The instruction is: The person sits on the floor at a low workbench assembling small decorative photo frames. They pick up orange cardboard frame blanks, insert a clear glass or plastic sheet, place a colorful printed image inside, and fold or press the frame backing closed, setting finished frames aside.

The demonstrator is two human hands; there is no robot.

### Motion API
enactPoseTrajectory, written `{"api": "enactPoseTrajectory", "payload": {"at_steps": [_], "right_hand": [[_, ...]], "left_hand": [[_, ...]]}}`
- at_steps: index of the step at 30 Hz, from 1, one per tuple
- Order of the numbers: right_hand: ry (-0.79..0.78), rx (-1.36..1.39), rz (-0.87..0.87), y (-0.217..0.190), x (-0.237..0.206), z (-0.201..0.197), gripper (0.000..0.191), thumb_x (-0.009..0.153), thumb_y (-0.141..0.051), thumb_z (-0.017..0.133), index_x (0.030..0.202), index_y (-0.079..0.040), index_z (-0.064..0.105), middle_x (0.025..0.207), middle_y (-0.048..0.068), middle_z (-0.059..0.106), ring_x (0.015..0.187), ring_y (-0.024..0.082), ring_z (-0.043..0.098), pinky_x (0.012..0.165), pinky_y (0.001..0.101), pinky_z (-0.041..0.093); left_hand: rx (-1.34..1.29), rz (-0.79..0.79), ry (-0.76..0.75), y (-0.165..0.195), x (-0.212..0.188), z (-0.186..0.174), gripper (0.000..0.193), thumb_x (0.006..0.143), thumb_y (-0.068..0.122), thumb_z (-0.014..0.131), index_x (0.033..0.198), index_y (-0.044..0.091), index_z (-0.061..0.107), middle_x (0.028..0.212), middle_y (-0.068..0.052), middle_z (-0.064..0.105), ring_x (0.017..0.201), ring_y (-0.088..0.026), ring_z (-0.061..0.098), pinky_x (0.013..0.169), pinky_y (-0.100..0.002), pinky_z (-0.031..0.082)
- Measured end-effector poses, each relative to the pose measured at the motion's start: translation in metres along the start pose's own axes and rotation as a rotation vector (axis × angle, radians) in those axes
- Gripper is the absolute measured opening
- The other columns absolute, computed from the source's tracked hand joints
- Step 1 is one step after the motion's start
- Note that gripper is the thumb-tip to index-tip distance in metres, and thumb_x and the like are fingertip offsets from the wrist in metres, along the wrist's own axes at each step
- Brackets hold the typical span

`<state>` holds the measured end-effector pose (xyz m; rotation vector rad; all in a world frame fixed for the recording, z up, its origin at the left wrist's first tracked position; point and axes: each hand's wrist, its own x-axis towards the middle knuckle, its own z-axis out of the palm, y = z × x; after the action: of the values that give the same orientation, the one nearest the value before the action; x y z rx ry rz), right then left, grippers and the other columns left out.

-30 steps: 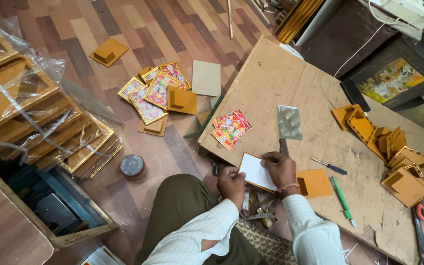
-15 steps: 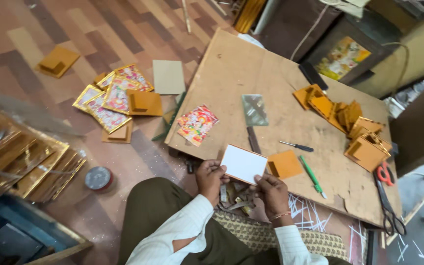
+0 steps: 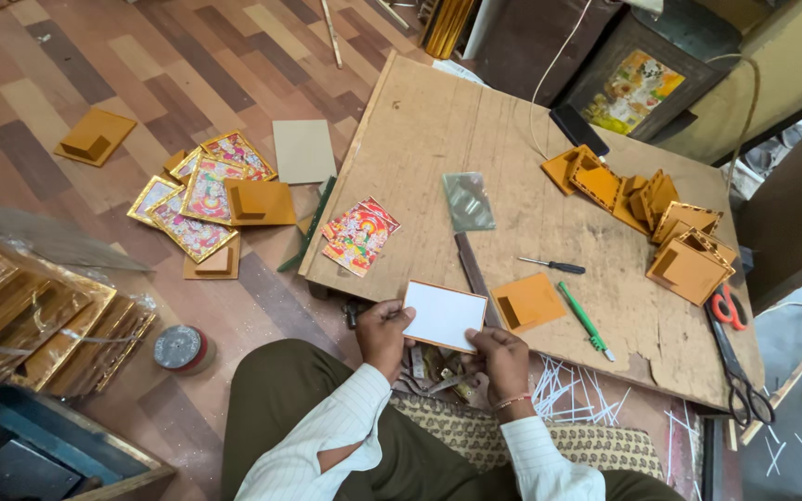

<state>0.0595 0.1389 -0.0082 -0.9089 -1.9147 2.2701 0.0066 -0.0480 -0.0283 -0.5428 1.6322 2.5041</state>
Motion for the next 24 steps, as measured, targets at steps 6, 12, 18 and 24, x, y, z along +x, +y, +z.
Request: {"api": "enactPoseTrajectory", "payload": {"at_steps": [6,12,18,24], "right_hand": [[0.039,0.112,-0.061,0.002,0.006,-0.001,0.015,0.085,-0.009,0.073,0.094,0.002,0.075,0.068,0.003,0.065,0.054,0.011,0.056,0.051,0.0257,0.045],[0.172,-0.165,-0.350,0.016,0.007,0.006,0.018,0.085,-0.011,0.076,0.091,0.006,0.077,0.072,0.006,0.069,0.061,0.014,0.058,0.057,0.0274,0.045],[0.469,-0.687,-0.605,-0.013,0.004,-0.012,0.034,0.087,-0.025,0.079,0.113,-0.003,0.076,0.098,0.013,0.076,0.077,0.023,0.071,0.071,0.0338,0.056],[0.209,-1.187,-0.820,-0.048,0.039,-0.054,0.048,0.081,-0.031,0.079,0.120,-0.003,0.074,0.109,0.022,0.074,0.095,0.038,0.073,0.085,0.0426,0.057]], "left_hand": [[-0.050,0.004,-0.027,0.002,-0.001,0.001,0.018,0.085,0.002,0.076,0.101,-0.006,0.075,0.084,-0.009,0.074,0.060,-0.012,0.064,0.046,-0.025,0.050],[0.010,-0.003,0.023,0.000,-0.006,0.003,0.021,0.083,0.004,0.075,0.103,-0.002,0.073,0.086,-0.005,0.075,0.065,-0.011,0.068,0.047,-0.026,0.053],[-0.016,-0.001,0.123,0.000,0.000,-0.002,0.018,0.085,0.004,0.075,0.101,-0.004,0.075,0.084,-0.008,0.074,0.064,-0.014,0.067,0.049,-0.027,0.055],[0.122,0.115,0.281,0.003,-0.001,0.000,0.014,0.083,0.007,0.076,0.094,-0.002,0.075,0.078,-0.009,0.076,0.061,-0.014,0.070,0.048,-0.030,0.059]]}}
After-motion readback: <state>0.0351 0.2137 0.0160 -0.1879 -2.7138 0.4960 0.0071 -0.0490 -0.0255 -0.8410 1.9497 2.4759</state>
